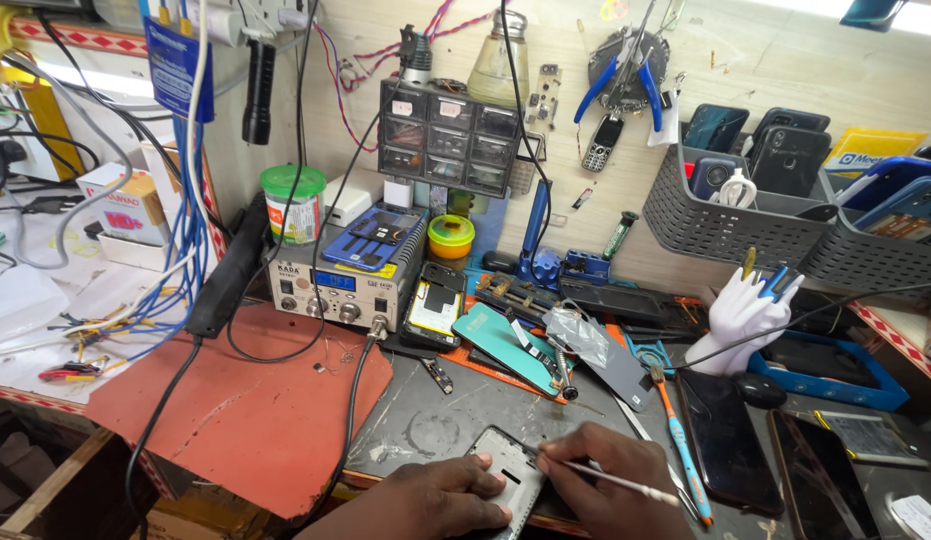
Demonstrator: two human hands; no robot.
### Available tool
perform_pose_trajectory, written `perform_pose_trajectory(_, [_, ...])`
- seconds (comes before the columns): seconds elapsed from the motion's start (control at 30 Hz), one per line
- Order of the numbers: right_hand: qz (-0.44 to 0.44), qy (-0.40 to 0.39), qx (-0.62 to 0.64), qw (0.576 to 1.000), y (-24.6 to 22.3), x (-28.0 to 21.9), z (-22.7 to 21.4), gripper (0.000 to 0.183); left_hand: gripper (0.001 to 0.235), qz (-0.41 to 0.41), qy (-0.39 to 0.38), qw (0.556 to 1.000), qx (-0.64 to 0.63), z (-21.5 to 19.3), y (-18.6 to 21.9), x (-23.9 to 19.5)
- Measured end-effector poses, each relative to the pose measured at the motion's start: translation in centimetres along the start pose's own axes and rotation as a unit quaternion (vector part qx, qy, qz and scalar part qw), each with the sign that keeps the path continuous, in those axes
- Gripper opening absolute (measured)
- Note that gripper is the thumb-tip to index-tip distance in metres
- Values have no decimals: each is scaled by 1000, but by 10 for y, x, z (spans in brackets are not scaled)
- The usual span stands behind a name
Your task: The person cleans the back of a disassembled mobile phone using a cotton swab and a small brush. They wipe the surface and edges repeatedly, then use the brush to sweep debris from the device.
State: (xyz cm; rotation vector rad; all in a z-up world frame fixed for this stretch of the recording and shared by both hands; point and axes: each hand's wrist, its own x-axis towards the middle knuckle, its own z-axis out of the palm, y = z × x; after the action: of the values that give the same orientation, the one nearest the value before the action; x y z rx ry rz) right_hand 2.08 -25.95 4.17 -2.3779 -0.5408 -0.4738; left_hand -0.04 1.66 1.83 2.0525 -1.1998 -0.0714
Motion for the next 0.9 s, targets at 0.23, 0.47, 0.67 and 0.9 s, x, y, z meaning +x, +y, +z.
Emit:
perform_pose_trajectory(0.23, [16, 18, 21, 1000, -10, -1, 7, 19, 29, -36, -6, 999, -10, -3, 4, -10])
perform_pose_trajectory(0.47, [26, -13, -6, 1000, -24, 1, -5, 22, 26, 56, 33, 998, 16, -2, -2, -7])
perform_pose_trajectory(0.67, [50, 28, 4, 998, -10, 2, 12, 20, 35, -5, 19, 1000, 5, -4, -1, -12])
perform_pose_trajectory(0.9, [-18, 54, -1, 998, -20, 5, 18, 22, 38, -8, 30, 1000, 5, -11, 5, -23])
